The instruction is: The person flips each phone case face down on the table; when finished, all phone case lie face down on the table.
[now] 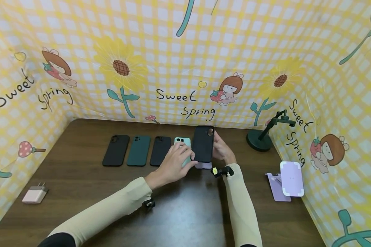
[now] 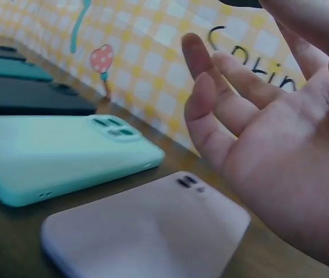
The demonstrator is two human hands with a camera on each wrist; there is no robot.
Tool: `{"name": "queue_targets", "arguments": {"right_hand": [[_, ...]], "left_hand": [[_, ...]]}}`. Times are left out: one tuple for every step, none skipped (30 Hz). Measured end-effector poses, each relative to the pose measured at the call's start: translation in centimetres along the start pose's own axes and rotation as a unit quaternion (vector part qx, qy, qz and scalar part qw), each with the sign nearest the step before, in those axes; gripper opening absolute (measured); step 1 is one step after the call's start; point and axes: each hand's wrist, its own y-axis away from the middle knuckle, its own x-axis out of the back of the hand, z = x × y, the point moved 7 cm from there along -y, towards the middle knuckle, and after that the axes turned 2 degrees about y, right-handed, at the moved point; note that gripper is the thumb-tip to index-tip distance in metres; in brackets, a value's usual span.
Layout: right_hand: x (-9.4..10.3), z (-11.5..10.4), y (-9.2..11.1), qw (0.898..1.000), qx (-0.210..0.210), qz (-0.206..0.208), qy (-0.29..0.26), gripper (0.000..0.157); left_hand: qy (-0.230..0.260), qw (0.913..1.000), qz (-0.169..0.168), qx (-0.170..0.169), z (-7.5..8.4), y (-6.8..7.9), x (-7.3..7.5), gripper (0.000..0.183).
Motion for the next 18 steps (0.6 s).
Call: {"name": "queue_targets", "arguments": {"right_hand": [[-0.4,-0.3,-0.2,1.0,0.002,-0.015,-0.008,0.056],[-0.8,-0.6,-0.4,0.999,0.003,-0.034,-0.016,0.055],[-1.1,-0.9,-0.5,0.999,0.005,-0.048,-0.023,0.054],[-1.4,-1.0,-0.7,0.998,0.006,-0.061,-0.025,0.053],[-1.5,-1.1,-0.8,0.997,0.007,-0.072,-0.025,0.053],[-1.5,-1.1,-0.8,0.997,0.006,-0.074,-0.022,0.051],[-1.4,-1.1,-0.8,0.997,0.005,-0.076,-0.02,0.048],[-1.3,-1.0,-0.8,0.997,0.005,-0.076,-0.018,0.047],[-1.1,-1.0,-0.7,0.997,0.004,-0.075,-0.018,0.046],[-1.0,-0.9,-0.6,0.997,0.004,-0.075,-0.019,0.046],[-0.7,-0.8,-0.6,0.997,0.004,-0.074,-0.018,0.045],[-0.5,-0.7,-0.5,0.997,0.003,-0.071,-0.02,0.044],[-0.3,-0.6,-0.4,0.997,0.002,-0.071,-0.019,0.043],[-0.1,-0.5,-0.3,0.998,-0.001,-0.066,-0.015,0.042],[0.1,-0.4,-0.3,0.998,-0.004,-0.063,-0.008,0.041],[0.3,-0.4,-0.3,0.998,-0.007,-0.058,0.004,0.042],[0.5,-0.3,-0.3,0.999,-0.011,-0.05,0.018,0.042],[0.7,-0.3,-0.3,0.998,-0.015,-0.042,0.033,0.043]], "left_hand": [[0.004,1.0,0.001,-0.002,0.1,0.0,0.1,0.024],[0.005,1.0,0.003,-0.003,0.2,0.0,0.2,0.023],[0.005,1.0,0.005,-0.005,0.3,-0.1,0.3,0.022],[0.004,0.9999,0.008,-0.007,0.4,-0.1,0.3,0.022],[0.005,0.9999,0.01,-0.009,0.5,-0.2,0.4,0.022],[0.004,0.9998,0.013,-0.011,0.6,-0.2,0.4,0.021],[0.003,0.9998,0.015,-0.013,0.7,-0.2,0.5,0.021],[0.003,0.9998,0.016,-0.015,0.8,-0.3,0.5,0.021],[0.005,0.9997,0.015,-0.017,0.8,-0.3,0.5,0.021],[0.006,0.9997,0.014,-0.018,0.9,-0.3,0.5,0.021],[0.008,0.9998,0.011,-0.017,0.9,-0.3,0.4,0.021],[0.009,0.9998,0.008,-0.016,0.8,-0.3,0.4,0.021],[0.01,0.9998,0.006,-0.015,0.8,-0.3,0.4,0.022],[0.012,0.9998,0.005,-0.014,0.8,-0.3,0.5,0.022],[0.014,0.9998,0.004,-0.012,0.7,-0.3,0.5,0.024],[0.015,0.9998,0.003,-0.01,0.7,-0.3,0.6,0.028],[0.015,0.9998,0.004,-0.009,0.7,-0.4,0.6,0.035],[0.014,0.9999,0.004,-0.008,0.7,-0.5,0.7,0.044]]}}
